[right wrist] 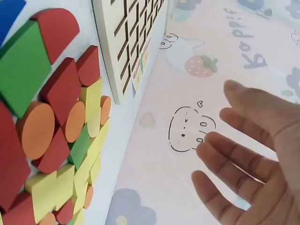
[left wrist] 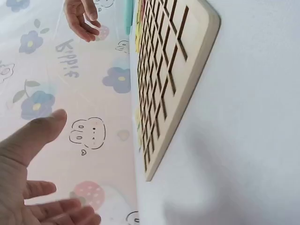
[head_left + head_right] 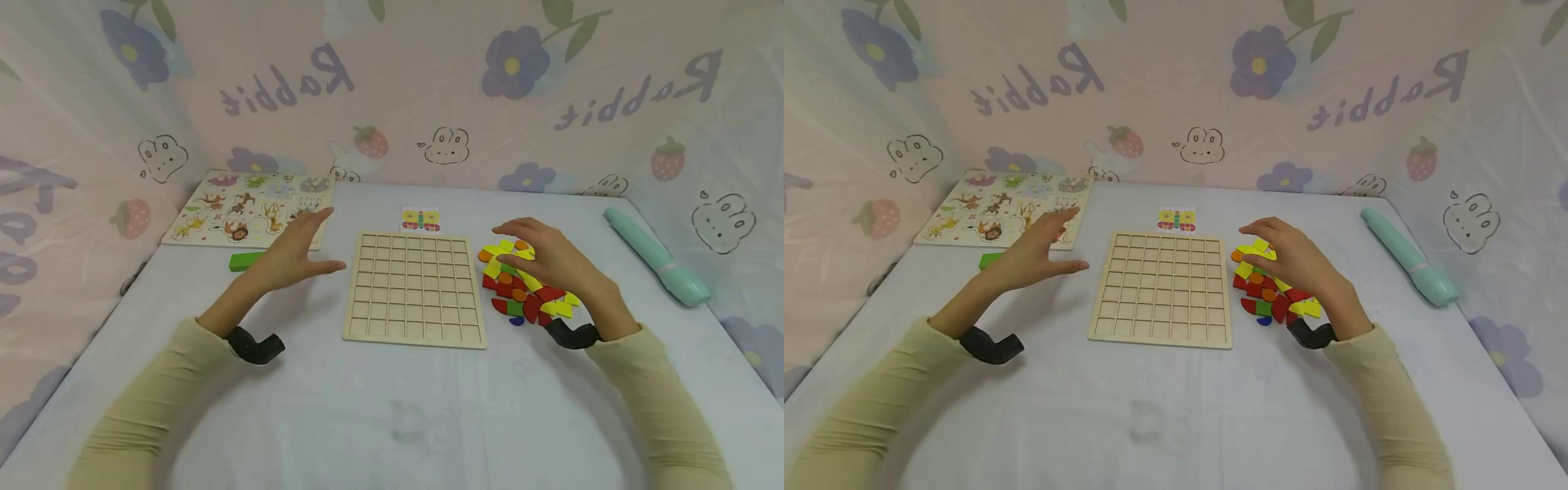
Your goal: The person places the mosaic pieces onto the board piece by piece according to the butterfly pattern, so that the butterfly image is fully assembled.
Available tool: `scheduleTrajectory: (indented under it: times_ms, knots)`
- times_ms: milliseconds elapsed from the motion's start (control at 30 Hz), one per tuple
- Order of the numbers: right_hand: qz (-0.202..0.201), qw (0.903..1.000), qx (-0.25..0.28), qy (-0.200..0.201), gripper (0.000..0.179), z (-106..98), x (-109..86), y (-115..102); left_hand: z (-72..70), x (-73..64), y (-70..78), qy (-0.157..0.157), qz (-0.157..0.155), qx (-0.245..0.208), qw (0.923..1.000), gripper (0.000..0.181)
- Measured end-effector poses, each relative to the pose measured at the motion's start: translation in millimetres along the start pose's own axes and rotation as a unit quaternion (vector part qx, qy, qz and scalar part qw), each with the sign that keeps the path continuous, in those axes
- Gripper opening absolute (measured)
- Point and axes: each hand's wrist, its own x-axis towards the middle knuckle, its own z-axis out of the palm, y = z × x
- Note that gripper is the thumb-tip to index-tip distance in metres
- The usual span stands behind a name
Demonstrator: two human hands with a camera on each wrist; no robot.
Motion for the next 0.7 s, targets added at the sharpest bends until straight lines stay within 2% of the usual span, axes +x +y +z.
scheduleTrajectory:
  times_ms: [167,367,500,700]
  knots:
    - [-0.02,0.9986,0.025,0.042,0.038,8.7,7.9,12.9,17.5,2.5,-8.6,-0.012,0.03,-0.087,0.9957,0.091]
    - [-0.009,0.9974,0.059,0.041,0.033,19.1,19.1,30.9,38.1,9.2,-20.5,-0.052,0.047,-0.127,0.9894,0.081]
    - [0.037,0.9953,0.088,0.01,0.032,25.0,24.1,43.3,46.8,10.8,-27.6,-0.065,0.045,-0.115,0.9903,0.084]
    - [0.111,0.986,0.121,-0.027,0.034,36.1,29.6,58.5,53.3,11.5,-34.4,-0.076,0.052,-0.11,0.9896,0.087]
